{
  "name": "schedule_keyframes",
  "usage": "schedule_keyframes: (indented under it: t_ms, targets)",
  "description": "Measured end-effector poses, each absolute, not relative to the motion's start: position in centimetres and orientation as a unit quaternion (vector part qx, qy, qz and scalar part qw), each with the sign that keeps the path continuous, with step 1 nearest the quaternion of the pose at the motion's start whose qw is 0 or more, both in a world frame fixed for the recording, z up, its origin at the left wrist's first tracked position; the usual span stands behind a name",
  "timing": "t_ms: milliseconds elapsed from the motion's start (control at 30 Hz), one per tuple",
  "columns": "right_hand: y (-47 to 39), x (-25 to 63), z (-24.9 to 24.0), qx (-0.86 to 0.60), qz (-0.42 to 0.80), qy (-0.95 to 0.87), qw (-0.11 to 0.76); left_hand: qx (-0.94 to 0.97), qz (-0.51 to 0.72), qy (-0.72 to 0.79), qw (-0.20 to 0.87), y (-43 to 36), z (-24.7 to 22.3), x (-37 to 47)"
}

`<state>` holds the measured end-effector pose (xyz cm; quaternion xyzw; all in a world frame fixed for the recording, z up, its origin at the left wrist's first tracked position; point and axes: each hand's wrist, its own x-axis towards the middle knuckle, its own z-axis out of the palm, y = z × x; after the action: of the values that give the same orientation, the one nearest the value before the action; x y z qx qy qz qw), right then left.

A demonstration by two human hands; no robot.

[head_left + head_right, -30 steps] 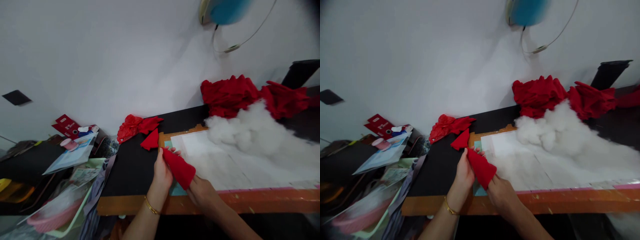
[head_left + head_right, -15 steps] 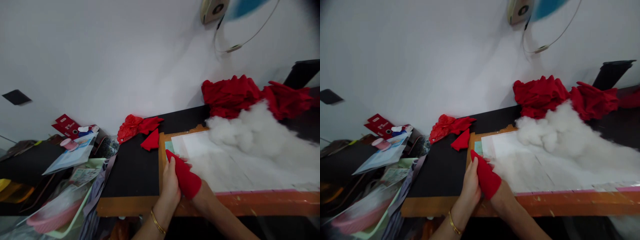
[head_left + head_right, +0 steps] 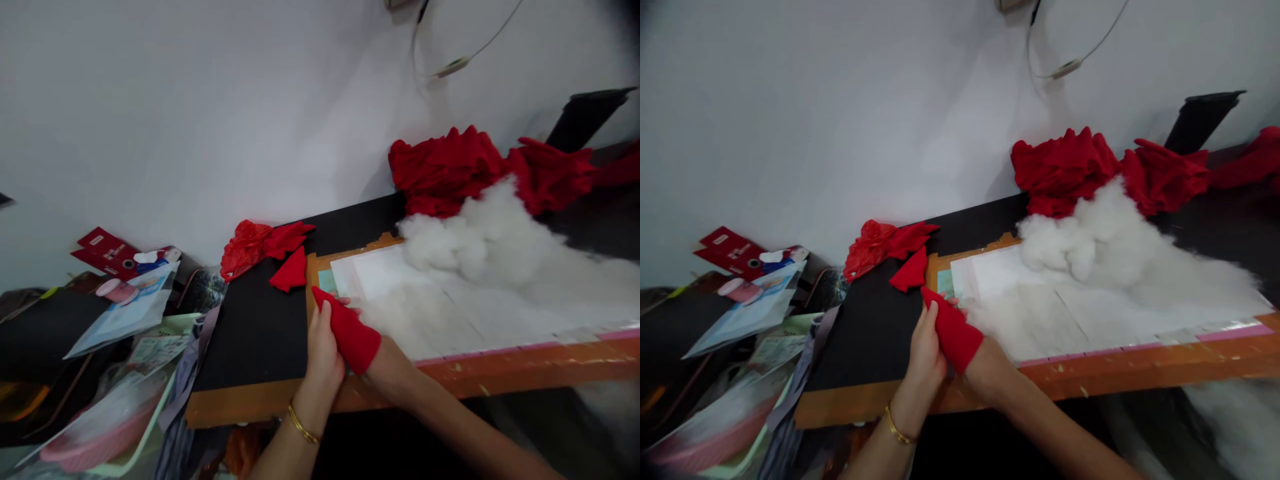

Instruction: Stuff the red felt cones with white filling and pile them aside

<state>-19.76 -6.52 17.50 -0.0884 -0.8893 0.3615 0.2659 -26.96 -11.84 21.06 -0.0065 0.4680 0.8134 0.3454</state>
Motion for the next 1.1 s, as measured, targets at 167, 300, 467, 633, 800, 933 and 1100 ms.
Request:
schedule_keyframes:
  t_ms: [167,300,467,633,800,933,1100]
  targets:
    - [-1.3,-14.3,19.0,-0.053,0.282,-0.912,0.293,0.068,0.773,0.562,0.285,-13.5,20.7,-31.9]
    - [3.7,-13.0,19.3,-0.169,0.169,-0.923,0.302,0.182,0.625,0.758,0.047,-15.3,20.6,-33.9]
    - [5.3,-13.3,19.2,-0.148,0.115,-0.958,0.216,0.478,0.405,0.778,-0.049,-15.6,20.8,-30.5]
    - [8.6,-13.9,22.4,-0.22,0.017,-0.955,0.198,0.618,0.296,0.728,0.01,-13.5,21.0,-27.0]
    - [15.0,-15.2,23.8,-0.336,-0.02,-0.941,0.039,0.669,0.175,0.716,0.092,-10.7,23.1,-26.3]
    - [15.9,-15.3,22.5,-0.314,-0.006,-0.949,0.021,0.661,0.039,0.74,0.119,-10.8,23.4,-27.2]
    - [12.8,-13.5,21.5,-0.277,0.012,-0.958,0.077,0.636,0.07,0.752,0.157,-10.9,21.9,-29.2]
